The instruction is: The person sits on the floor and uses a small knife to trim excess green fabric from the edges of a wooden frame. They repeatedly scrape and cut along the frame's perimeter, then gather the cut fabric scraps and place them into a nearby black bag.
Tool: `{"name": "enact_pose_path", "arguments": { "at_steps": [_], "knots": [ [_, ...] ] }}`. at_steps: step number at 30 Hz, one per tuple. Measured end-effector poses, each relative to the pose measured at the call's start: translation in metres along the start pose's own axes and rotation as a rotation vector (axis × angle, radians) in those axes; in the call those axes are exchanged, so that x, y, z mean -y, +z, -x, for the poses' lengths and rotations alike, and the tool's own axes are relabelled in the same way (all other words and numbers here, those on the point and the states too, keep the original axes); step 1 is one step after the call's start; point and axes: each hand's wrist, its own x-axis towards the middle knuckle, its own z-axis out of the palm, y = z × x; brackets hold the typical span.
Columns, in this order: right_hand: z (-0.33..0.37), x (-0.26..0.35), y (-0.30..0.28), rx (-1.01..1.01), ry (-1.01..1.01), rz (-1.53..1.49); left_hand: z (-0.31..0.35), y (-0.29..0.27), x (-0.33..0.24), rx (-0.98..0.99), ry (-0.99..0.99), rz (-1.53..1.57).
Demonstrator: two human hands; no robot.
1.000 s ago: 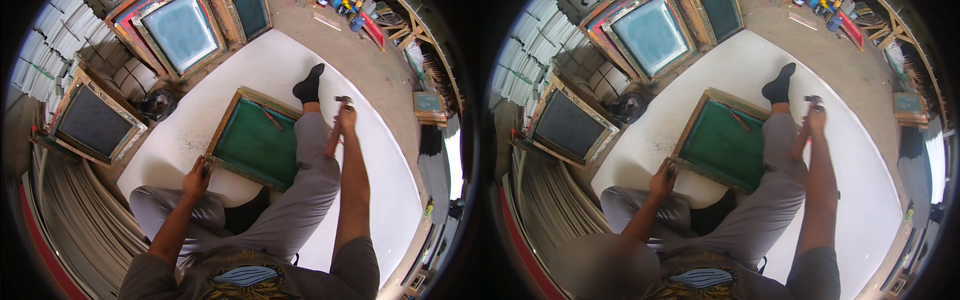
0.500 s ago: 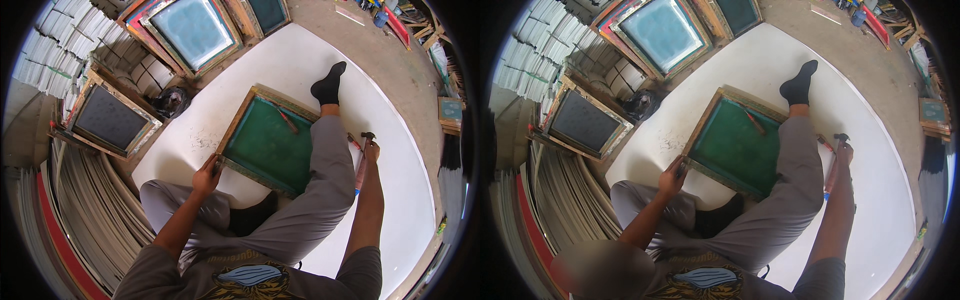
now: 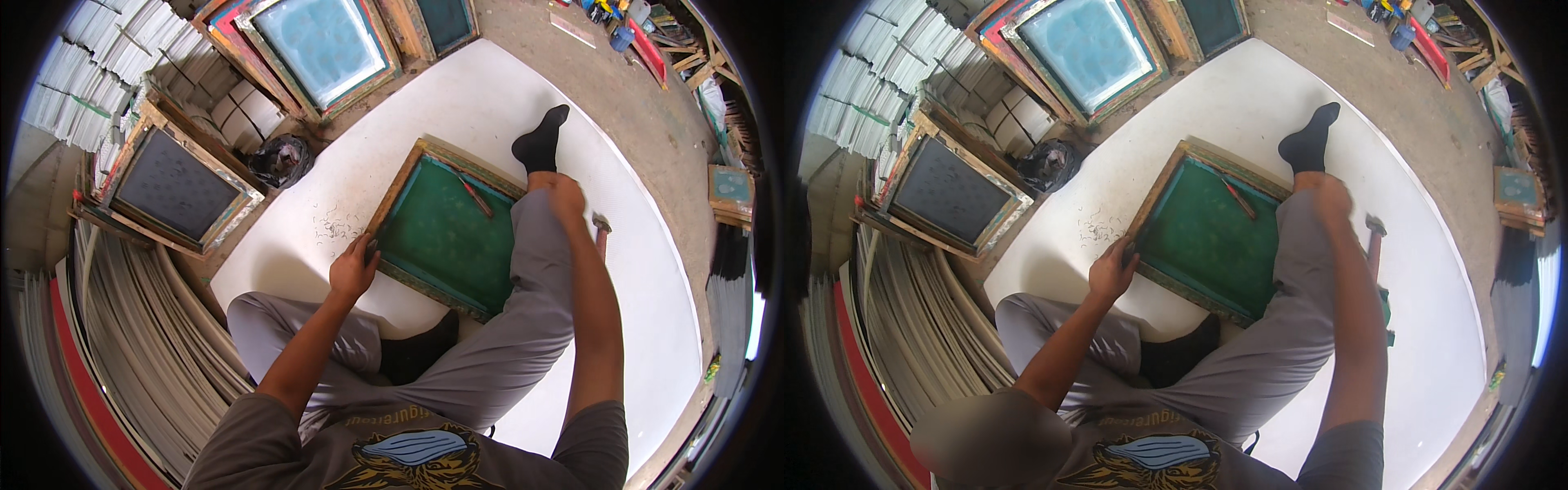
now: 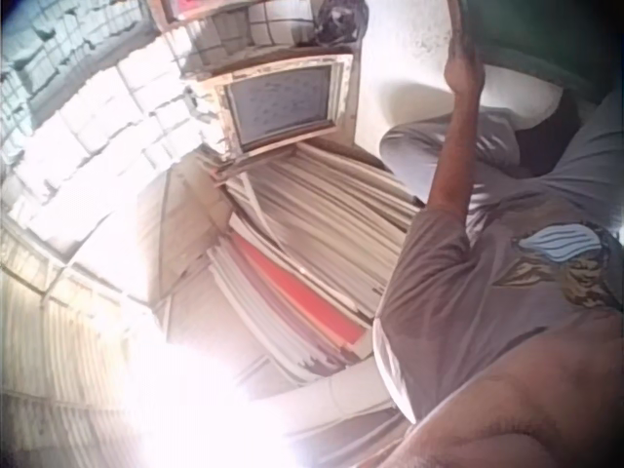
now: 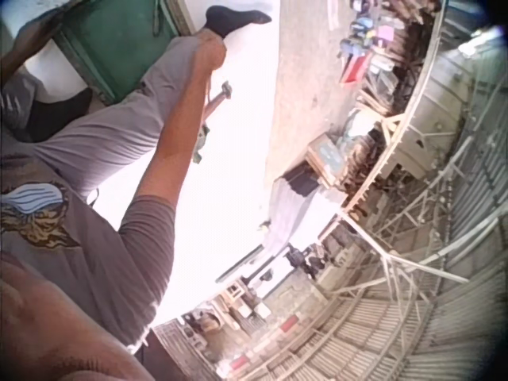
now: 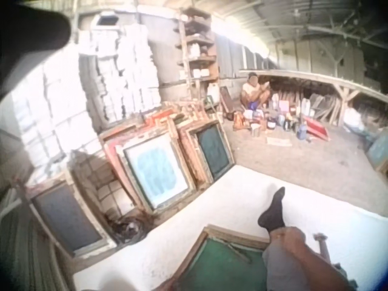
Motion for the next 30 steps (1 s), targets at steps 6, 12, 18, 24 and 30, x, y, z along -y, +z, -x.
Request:
{"name": "enact_pose_path", "arguments": {
  "at_steps": [6,12,18,24,30],
  "knots": [
    [0.033,0.159,0.081,0.156,-0.419,-0.388,0.005,0.003,0.002,0.003,-0.031,-0.019],
    [0.061,0.217,0.158,0.074,-0.253,-0.334,0.014,0.013,0.012,0.002,0.042,-0.017],
    [0.07,0.239,0.174,0.024,-0.145,-0.222,0.016,0.013,0.016,-0.007,0.05,0.0],
    [0.069,0.24,0.181,-0.014,-0.156,-0.12,0.016,0.012,0.013,-0.049,0.047,0.057],
    [0.062,0.241,0.176,0.103,-0.152,-0.062,0.017,0.015,0.016,-0.067,0.067,0.041]
  ]
}}
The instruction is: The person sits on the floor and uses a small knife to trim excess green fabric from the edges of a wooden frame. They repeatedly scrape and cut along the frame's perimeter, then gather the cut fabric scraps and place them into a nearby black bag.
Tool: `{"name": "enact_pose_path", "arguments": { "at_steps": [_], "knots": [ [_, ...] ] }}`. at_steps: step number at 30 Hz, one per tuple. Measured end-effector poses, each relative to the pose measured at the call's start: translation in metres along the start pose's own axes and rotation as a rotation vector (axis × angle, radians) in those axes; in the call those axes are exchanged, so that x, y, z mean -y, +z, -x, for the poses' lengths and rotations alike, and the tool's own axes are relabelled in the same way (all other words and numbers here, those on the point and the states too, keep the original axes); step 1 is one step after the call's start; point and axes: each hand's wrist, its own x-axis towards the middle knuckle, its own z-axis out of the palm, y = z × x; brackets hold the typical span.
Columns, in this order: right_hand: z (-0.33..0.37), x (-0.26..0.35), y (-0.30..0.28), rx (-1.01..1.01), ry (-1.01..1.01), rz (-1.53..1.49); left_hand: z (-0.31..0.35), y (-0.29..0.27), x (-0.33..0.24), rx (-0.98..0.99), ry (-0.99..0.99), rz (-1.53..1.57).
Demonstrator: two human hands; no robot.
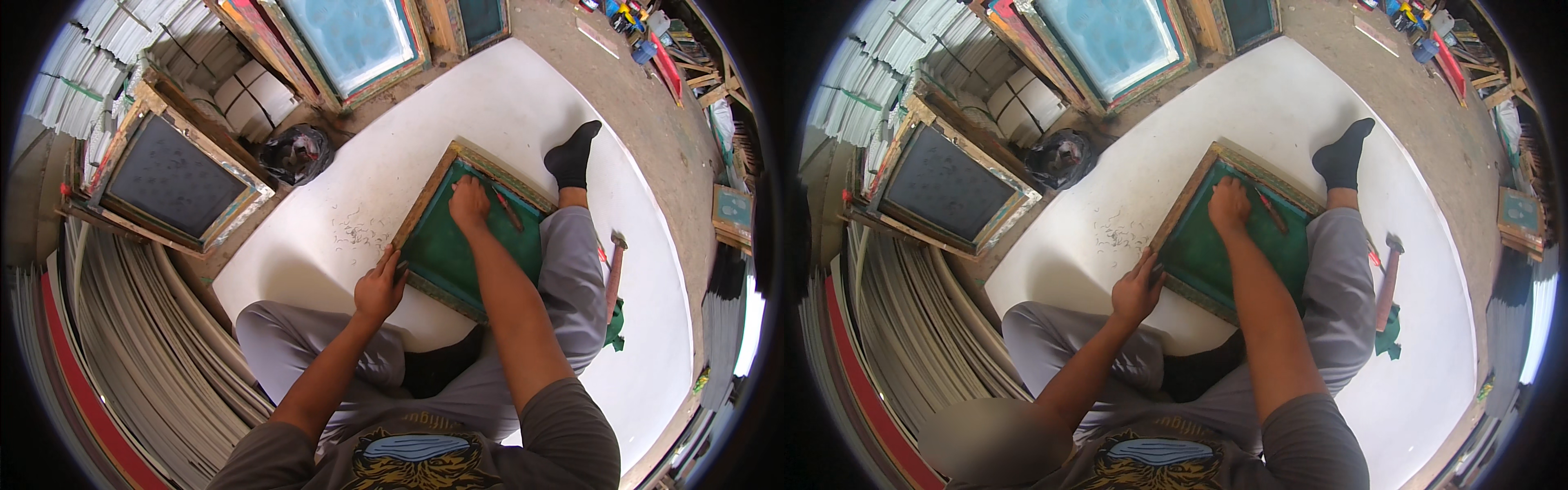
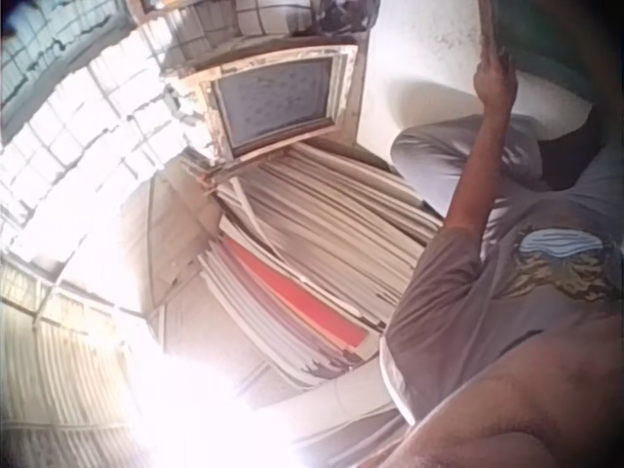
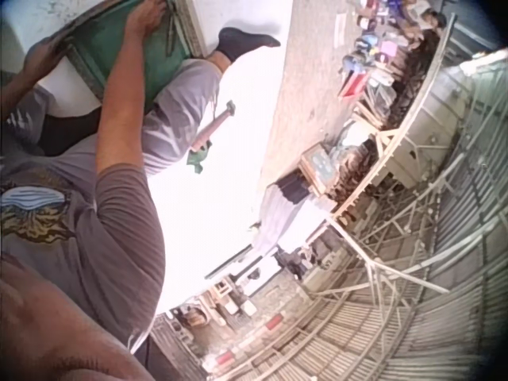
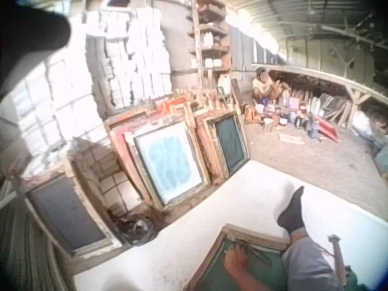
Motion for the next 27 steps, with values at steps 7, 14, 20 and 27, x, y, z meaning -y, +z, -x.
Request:
{"name": "enact_pose_path", "arguments": {
  "at_steps": [7,14,20,27],
  "knots": [
    [0.044,0.032,-0.001,-0.048,0.023,-0.374,-0.002,-0.012,-0.001,0.051,-0.098,0.133],
    [0.114,0.112,0.012,0.021,-0.362,-0.545,0.008,-0.016,0.009,-0.042,-0.401,0.406],
    [0.139,0.111,-0.001,0.15,-0.38,-0.363,0.023,-0.016,0.05,-0.051,-0.679,0.696],
    [0.18,0.087,-0.031,0.225,-0.274,-0.604,0.018,-0.05,0.041,0.028,-0.976,1.291]
  ]
}}
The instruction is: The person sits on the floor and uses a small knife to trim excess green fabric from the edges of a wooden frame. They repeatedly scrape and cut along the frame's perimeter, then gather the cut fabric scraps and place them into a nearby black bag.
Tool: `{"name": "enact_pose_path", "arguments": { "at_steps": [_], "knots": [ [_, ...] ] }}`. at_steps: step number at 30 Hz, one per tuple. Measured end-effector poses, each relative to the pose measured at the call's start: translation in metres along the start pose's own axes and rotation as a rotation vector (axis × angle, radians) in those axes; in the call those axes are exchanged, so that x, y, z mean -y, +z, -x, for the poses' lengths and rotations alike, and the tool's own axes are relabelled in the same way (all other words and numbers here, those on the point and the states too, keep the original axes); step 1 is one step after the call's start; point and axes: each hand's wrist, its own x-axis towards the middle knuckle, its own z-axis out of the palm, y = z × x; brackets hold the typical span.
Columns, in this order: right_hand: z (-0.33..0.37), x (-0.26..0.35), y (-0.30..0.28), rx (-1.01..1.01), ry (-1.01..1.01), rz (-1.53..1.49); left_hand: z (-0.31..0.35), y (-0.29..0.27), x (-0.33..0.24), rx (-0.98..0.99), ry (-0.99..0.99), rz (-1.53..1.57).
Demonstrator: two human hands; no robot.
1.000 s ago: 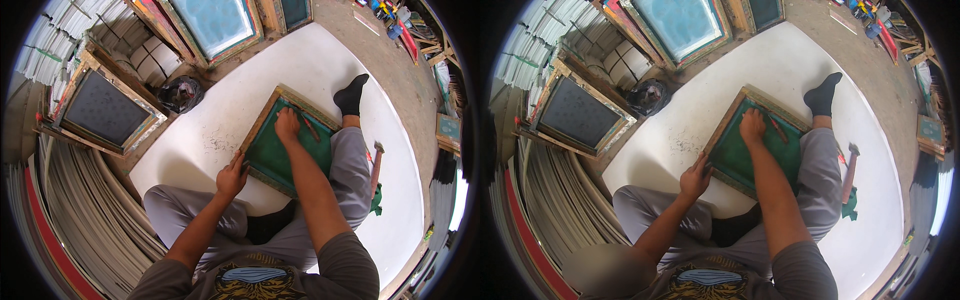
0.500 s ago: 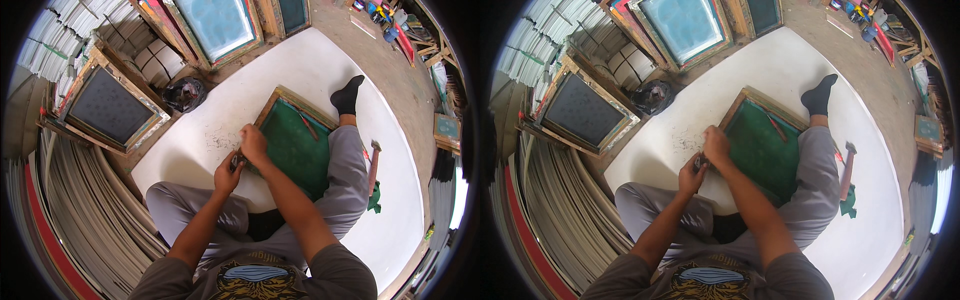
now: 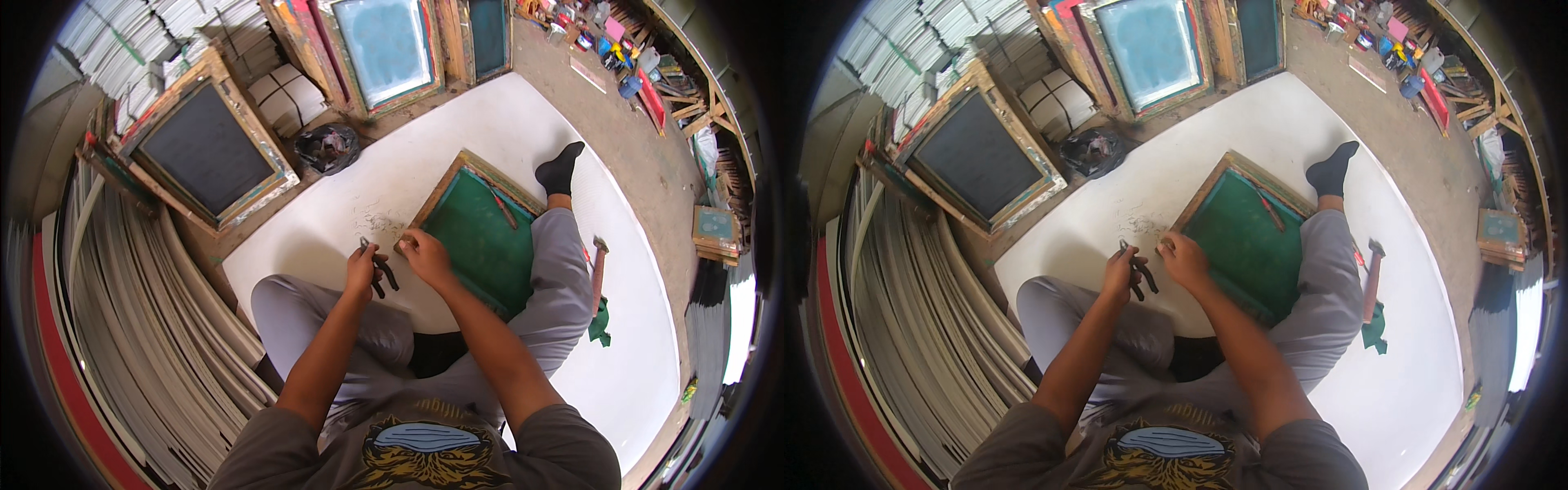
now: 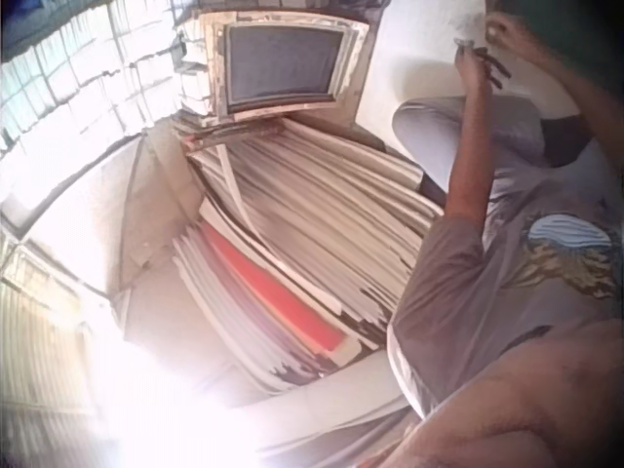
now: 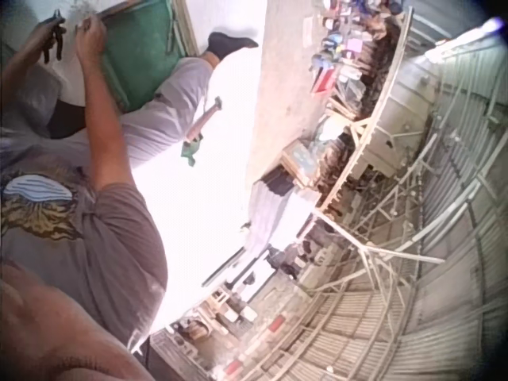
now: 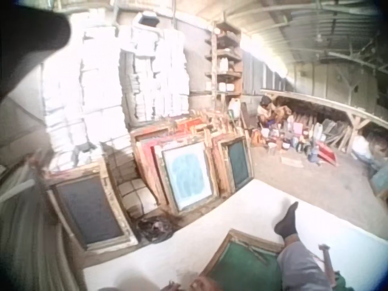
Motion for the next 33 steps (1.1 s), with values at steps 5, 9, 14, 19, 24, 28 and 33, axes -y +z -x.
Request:
{"name": "enact_pose_path", "arguments": {
  "at_steps": [5,9,14,19,24,28,33],
  "knots": [
    [0.04,0.042,-0.02,0.132,-0.083,0.02,0.031,0.011,-0.021,0.106,0.056,0.193],
    [0.066,0.054,-0.021,0.04,-0.287,0.137,0.055,0.01,-0.038,0.236,0.112,0.081],
    [0.085,0.079,-0.037,0.026,-0.15,0.224,0.045,0.011,-0.027,0.299,0.25,-0.2],
    [0.088,0.078,-0.056,0.014,0.011,0.141,0.07,0.022,-0.047,0.405,0.258,-0.357],
    [0.086,0.035,-0.062,-0.119,0.136,0.067,0.045,0.011,-0.039,0.452,0.389,-0.565],
    [0.099,-0.035,-0.094,-0.336,0.413,0.099,0.031,0.01,-0.028,0.47,0.554,-0.916],
    [0.135,-0.072,-0.14,-0.566,0.775,0.011,0.017,0.016,-0.004,0.511,0.724,-1.154]
  ]
}}
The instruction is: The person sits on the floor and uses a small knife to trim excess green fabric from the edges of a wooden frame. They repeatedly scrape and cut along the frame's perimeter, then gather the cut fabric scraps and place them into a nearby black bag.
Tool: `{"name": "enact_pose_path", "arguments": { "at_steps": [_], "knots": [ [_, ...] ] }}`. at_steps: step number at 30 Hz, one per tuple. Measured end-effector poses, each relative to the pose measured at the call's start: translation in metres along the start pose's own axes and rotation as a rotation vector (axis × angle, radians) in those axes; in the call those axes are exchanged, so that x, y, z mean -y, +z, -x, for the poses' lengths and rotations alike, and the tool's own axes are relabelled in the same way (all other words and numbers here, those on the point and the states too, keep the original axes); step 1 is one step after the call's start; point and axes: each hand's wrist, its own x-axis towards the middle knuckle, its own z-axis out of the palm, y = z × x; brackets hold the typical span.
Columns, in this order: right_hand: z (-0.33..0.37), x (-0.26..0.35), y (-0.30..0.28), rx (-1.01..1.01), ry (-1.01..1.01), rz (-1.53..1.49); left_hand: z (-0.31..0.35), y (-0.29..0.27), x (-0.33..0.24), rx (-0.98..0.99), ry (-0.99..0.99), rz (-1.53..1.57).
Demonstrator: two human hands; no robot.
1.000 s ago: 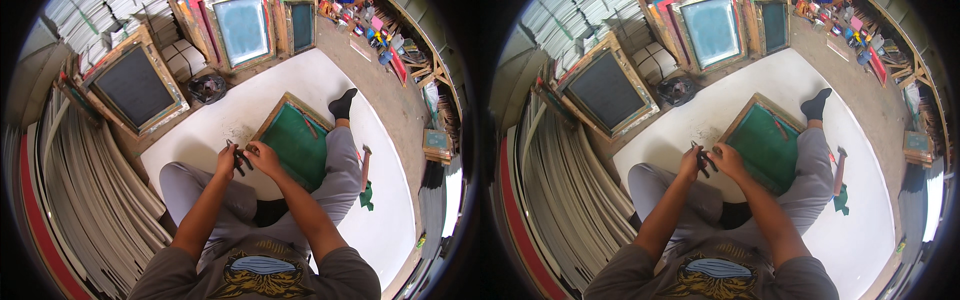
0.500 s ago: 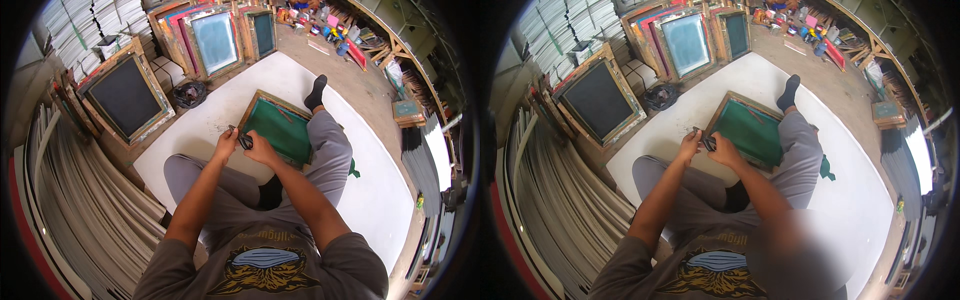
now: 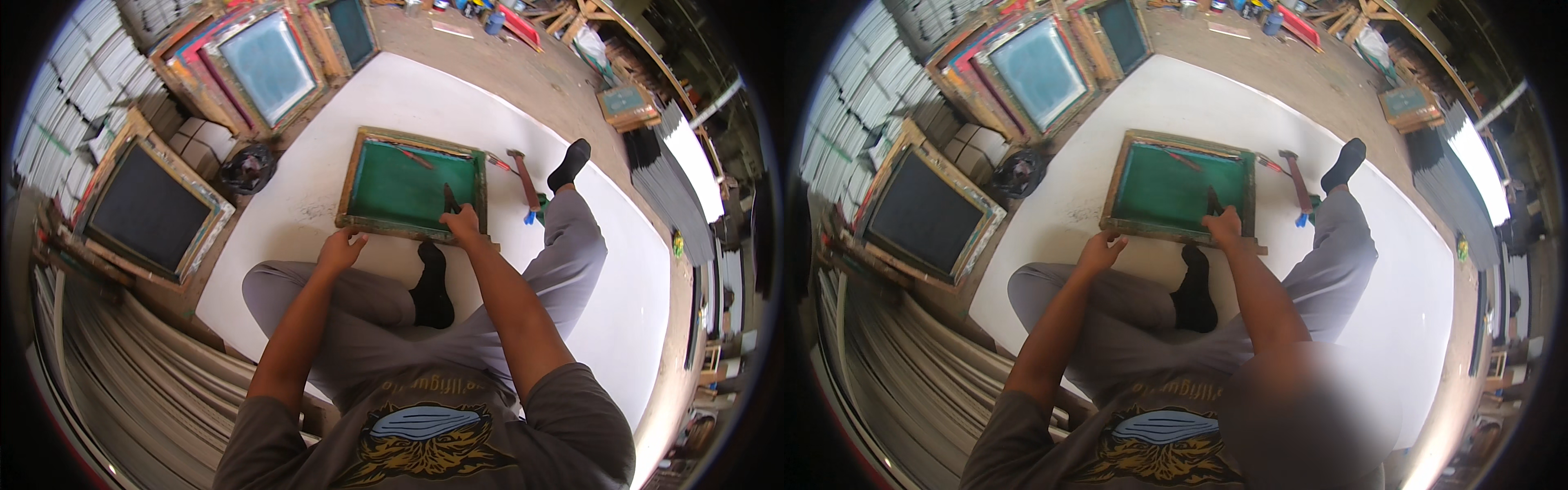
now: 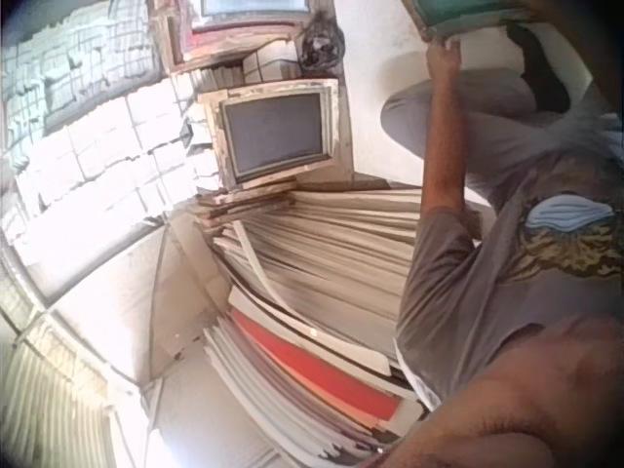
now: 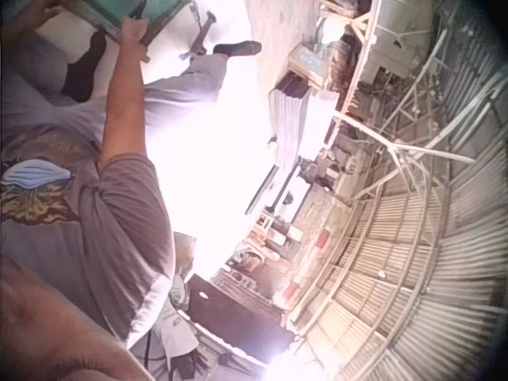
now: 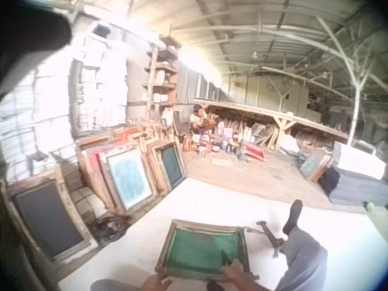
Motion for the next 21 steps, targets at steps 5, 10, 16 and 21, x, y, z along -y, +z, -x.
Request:
{"name": "enact_pose_path", "arguments": {
  "at_steps": [5,10,16,21],
  "knots": [
    [-0.033,-0.053,-0.04,-0.275,0.154,0.043,-0.013,0.027,-0.027,-0.04,0.127,-0.209],
    [-0.069,-0.093,-0.076,-0.259,0.239,0.126,-0.031,0.054,-0.046,-0.095,0.245,-0.288],
    [-0.116,-0.15,-0.088,-0.239,0.185,0.083,-0.053,0.098,-0.069,-0.17,0.309,-0.289],
    [-0.193,-0.266,-0.12,-0.44,0.272,0.602,-0.07,0.122,-0.072,-0.173,0.376,-0.274]
  ]
}}
